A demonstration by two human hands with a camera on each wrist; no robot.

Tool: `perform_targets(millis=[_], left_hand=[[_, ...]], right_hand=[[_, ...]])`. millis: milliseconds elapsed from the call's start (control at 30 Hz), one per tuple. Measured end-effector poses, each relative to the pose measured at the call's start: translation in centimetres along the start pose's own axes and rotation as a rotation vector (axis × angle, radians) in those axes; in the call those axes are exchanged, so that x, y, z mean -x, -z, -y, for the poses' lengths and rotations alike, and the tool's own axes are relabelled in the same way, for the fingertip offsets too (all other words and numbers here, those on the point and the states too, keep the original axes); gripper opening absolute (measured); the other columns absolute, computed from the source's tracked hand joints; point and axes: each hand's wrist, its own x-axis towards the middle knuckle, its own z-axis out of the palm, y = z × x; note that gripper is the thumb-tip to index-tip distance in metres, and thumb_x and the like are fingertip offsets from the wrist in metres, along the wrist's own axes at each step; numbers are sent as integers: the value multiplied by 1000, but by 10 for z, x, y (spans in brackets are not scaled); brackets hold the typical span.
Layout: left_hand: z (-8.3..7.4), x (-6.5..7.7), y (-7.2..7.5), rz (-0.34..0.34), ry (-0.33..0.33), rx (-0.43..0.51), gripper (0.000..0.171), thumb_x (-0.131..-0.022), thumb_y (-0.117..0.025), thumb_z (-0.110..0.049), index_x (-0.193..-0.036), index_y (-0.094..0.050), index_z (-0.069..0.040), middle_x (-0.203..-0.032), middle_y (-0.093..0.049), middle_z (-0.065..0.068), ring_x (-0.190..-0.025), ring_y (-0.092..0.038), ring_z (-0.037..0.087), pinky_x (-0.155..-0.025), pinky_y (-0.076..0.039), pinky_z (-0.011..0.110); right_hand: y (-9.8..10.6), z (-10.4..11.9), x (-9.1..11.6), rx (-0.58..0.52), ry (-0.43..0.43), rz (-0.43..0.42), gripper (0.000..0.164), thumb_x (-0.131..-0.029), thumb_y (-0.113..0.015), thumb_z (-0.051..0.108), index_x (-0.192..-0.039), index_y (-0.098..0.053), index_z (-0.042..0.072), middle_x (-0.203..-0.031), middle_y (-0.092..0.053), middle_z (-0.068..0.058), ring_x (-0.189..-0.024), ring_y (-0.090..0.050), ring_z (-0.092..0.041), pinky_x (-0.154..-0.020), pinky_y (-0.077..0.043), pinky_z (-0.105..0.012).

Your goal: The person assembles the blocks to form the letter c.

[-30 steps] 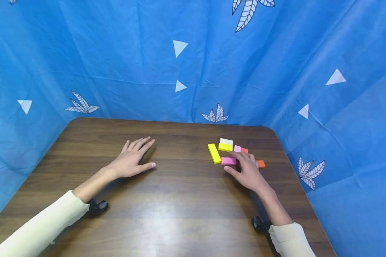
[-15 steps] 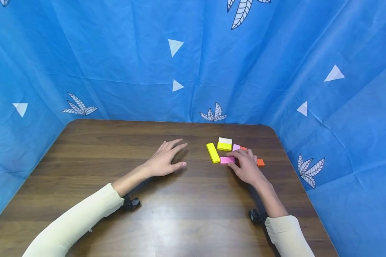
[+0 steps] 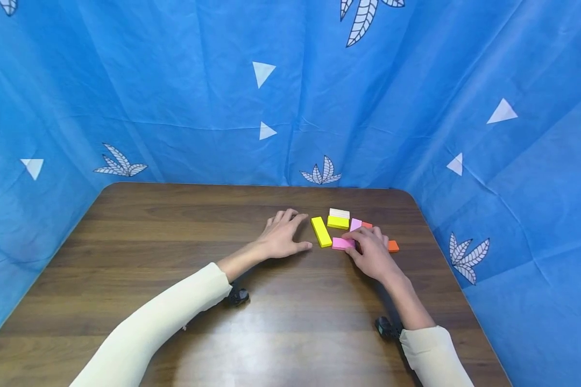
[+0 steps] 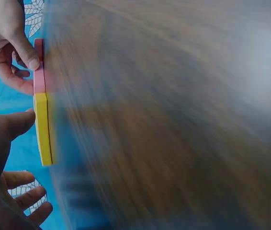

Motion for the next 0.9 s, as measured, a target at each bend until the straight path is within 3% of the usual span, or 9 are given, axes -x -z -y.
perform_targets(millis=[267, 433, 600, 900], left_hand=[[-22, -17, -11, -12, 36, -20, 96, -89, -76, -69, -164, -44, -20, -155, -49, 7, -141, -41, 30, -100, -36, 48], [-30, -21, -16, -19, 25, -39, 94, -88, -76, -70, -160, -49, -18, -149, -53, 6, -137, -40, 28, -99, -35, 46], [-32, -24, -17, -19, 33, -73, 91, -89, -76, -70, -158, -52, -15, -148, -54, 6, -136, -41, 26, -102, -36, 45], [-30, -27, -16, -8, 20, -29, 87, -88, -80, -64, -154, -55, -13, -148, -59, 6, -135, -45, 26, -104, -38, 45]], right_hand=[[0, -1, -1, 3, 1, -5, 32, -95, -82, 13, -127, -77, 9, -122, -71, -16, -109, -45, -34, -84, -27, -49], [0, -2, -1, 0, 5, -1, 30, -95, -82, 13, -125, -77, 9, -122, -72, -16, -108, -45, -33, -83, -26, -48], [1, -1, 0, -2, -2, -7, 31, -95, -82, 13, -125, -78, 9, -121, -72, -15, -108, -45, -34, -83, -26, -48], [0, 1, -1, -8, 6, -9, 33, -92, -86, 15, -124, -77, 10, -122, -75, -14, -106, -45, -31, -80, -25, -46]])
